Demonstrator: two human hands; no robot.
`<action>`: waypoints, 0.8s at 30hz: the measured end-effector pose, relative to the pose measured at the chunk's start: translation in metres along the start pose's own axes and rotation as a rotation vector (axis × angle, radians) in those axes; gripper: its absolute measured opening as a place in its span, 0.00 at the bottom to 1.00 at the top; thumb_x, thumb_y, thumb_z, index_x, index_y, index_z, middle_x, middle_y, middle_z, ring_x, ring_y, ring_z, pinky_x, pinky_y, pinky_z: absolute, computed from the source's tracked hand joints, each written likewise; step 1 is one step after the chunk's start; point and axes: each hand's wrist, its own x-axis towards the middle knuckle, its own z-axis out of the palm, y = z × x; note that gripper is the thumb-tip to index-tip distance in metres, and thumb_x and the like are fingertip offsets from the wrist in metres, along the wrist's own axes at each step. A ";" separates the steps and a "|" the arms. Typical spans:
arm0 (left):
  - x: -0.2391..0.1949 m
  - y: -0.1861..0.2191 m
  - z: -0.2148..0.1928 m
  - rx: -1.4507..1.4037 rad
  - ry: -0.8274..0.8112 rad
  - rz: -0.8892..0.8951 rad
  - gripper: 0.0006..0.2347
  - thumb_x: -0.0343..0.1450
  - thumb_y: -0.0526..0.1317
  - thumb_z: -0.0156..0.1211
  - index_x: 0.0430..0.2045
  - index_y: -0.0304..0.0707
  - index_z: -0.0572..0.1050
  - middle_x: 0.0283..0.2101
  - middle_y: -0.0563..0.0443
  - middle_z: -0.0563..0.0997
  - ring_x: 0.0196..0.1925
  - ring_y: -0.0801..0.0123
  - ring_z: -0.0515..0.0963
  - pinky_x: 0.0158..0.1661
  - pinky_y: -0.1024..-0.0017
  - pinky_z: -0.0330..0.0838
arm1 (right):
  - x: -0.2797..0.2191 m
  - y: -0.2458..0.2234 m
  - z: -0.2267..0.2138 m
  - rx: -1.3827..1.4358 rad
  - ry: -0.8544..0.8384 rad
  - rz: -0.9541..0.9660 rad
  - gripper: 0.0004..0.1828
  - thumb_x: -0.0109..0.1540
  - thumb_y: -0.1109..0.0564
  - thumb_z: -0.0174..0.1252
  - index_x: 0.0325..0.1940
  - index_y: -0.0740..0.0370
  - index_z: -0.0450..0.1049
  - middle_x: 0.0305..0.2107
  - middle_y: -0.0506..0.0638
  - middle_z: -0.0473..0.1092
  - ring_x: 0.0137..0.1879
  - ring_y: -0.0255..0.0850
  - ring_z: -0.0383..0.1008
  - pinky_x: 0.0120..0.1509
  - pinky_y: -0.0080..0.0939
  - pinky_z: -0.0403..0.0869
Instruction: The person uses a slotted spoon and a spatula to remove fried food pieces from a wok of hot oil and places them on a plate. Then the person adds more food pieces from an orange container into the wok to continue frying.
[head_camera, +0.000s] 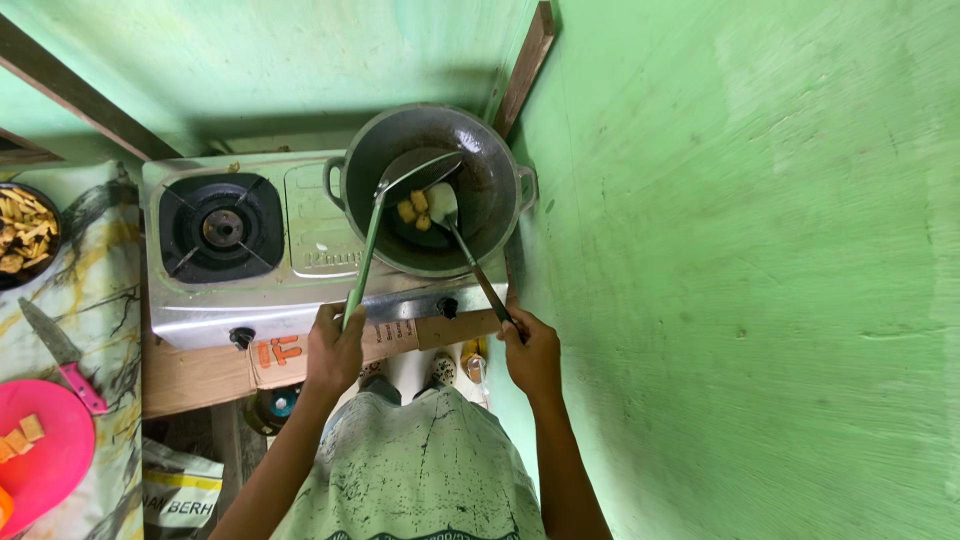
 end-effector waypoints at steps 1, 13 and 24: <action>-0.003 0.000 -0.007 -0.020 -0.009 -0.040 0.18 0.75 0.46 0.55 0.47 0.25 0.72 0.28 0.40 0.77 0.28 0.65 0.73 0.31 0.63 0.69 | -0.004 -0.002 -0.004 0.048 -0.001 0.018 0.15 0.64 0.62 0.56 0.55 0.68 0.78 0.29 0.55 0.80 0.35 0.34 0.79 0.40 0.35 0.74; -0.001 0.004 -0.039 0.002 0.022 0.081 0.17 0.75 0.45 0.56 0.43 0.23 0.71 0.24 0.46 0.76 0.27 0.70 0.72 0.30 0.68 0.69 | -0.056 -0.054 -0.018 -0.280 0.165 -0.177 0.15 0.64 0.61 0.57 0.55 0.65 0.76 0.31 0.59 0.78 0.31 0.43 0.78 0.37 0.42 0.75; -0.012 -0.004 -0.024 0.064 -0.068 0.080 0.18 0.75 0.47 0.54 0.44 0.23 0.70 0.25 0.44 0.77 0.27 0.67 0.77 0.32 0.65 0.72 | -0.044 -0.028 0.021 -0.160 0.040 0.042 0.18 0.63 0.61 0.55 0.57 0.65 0.77 0.27 0.54 0.78 0.31 0.37 0.79 0.39 0.38 0.74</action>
